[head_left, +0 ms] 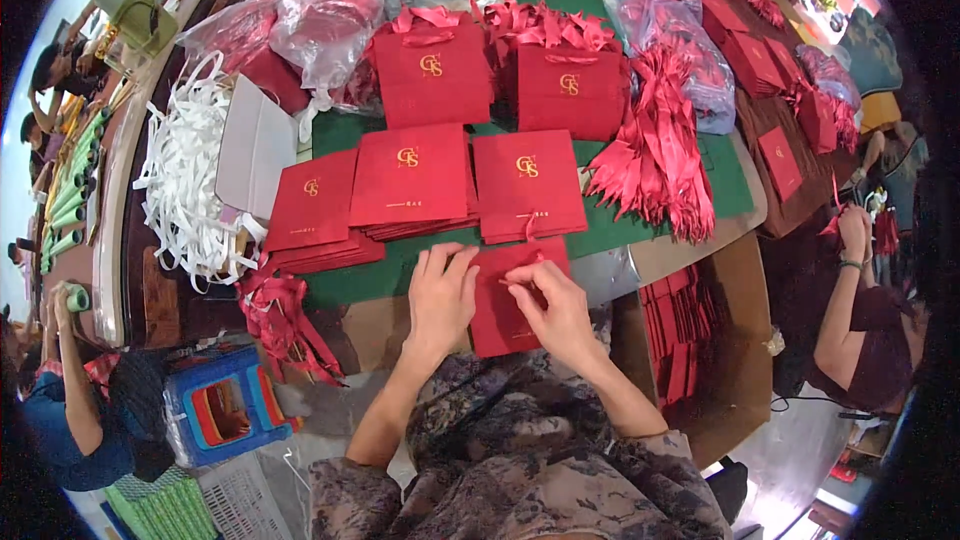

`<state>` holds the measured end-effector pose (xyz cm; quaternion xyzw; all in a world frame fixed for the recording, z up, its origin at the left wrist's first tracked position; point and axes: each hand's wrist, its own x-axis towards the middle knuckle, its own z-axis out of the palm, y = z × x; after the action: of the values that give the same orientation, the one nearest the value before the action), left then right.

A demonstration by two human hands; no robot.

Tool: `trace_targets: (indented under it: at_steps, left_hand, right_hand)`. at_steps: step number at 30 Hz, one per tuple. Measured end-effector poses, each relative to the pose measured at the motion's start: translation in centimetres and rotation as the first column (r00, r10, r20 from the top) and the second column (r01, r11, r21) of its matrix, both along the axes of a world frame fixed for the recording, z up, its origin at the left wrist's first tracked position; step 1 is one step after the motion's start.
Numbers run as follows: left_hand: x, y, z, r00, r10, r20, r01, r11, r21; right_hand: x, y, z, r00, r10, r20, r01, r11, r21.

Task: The person assembles paper gift bags by picking up red bags from a stack and threading and fastening ribbon handles to them by hand.

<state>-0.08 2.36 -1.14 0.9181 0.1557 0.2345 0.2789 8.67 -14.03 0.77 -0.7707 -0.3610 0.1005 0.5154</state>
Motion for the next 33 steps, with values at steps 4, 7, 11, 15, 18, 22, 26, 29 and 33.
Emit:
trace_targets:
  at_steps: [4,7,11,15,18,22,26,29,33]
  left_hand:
    - [0.2,-0.6,-0.1,0.998,-0.062,-0.002,0.062,0.998,0.014]
    - [0.3,-0.8,0.4,0.996,-0.092,-0.005,0.092,0.996,-0.013]
    - [0.7,-0.3,1.7,0.984,-0.176,-0.004,0.175,0.979,-0.102]
    - [0.9,-0.2,2.4,0.976,-0.209,-0.06,0.191,0.957,-0.22]
    - [1.0,-0.2,2.1,0.977,-0.197,-0.087,0.159,0.932,-0.326]
    - [0.9,-0.1,1.3,0.977,-0.174,-0.122,0.077,0.824,-0.561]
    - [1.0,-0.2,1.6,0.975,-0.169,-0.144,0.055,0.812,-0.581]
    - [1.0,-0.2,1.5,0.973,-0.184,-0.138,0.068,0.803,-0.592]
    - [1.0,-0.9,1.6,0.984,-0.144,-0.103,0.073,0.86,-0.506]
  right_hand:
    - [0.1,0.4,-0.8,0.997,-0.07,0.045,0.075,0.991,-0.107]
    - [0.2,0.2,-1.9,0.994,-0.083,0.064,0.088,0.992,-0.085]
    - [0.4,0.1,-2.3,0.989,-0.107,0.106,0.113,0.993,-0.047]
    - [0.5,-0.1,-2.2,0.994,-0.103,0.04,0.104,0.994,-0.02]
    - [0.4,-0.3,-2.1,0.994,-0.109,0.021,0.109,0.994,-0.019]
    - [0.3,-0.5,-2.1,0.991,-0.123,-0.058,0.121,0.992,-0.032]
    - [0.5,-0.5,-1.7,0.995,-0.1,0.029,0.101,0.994,-0.042]
    - [0.6,-0.2,-1.6,0.992,-0.091,0.084,0.094,0.995,-0.027]
    - [0.6,-0.1,-0.1,0.995,-0.089,-0.037,0.085,0.992,-0.094]
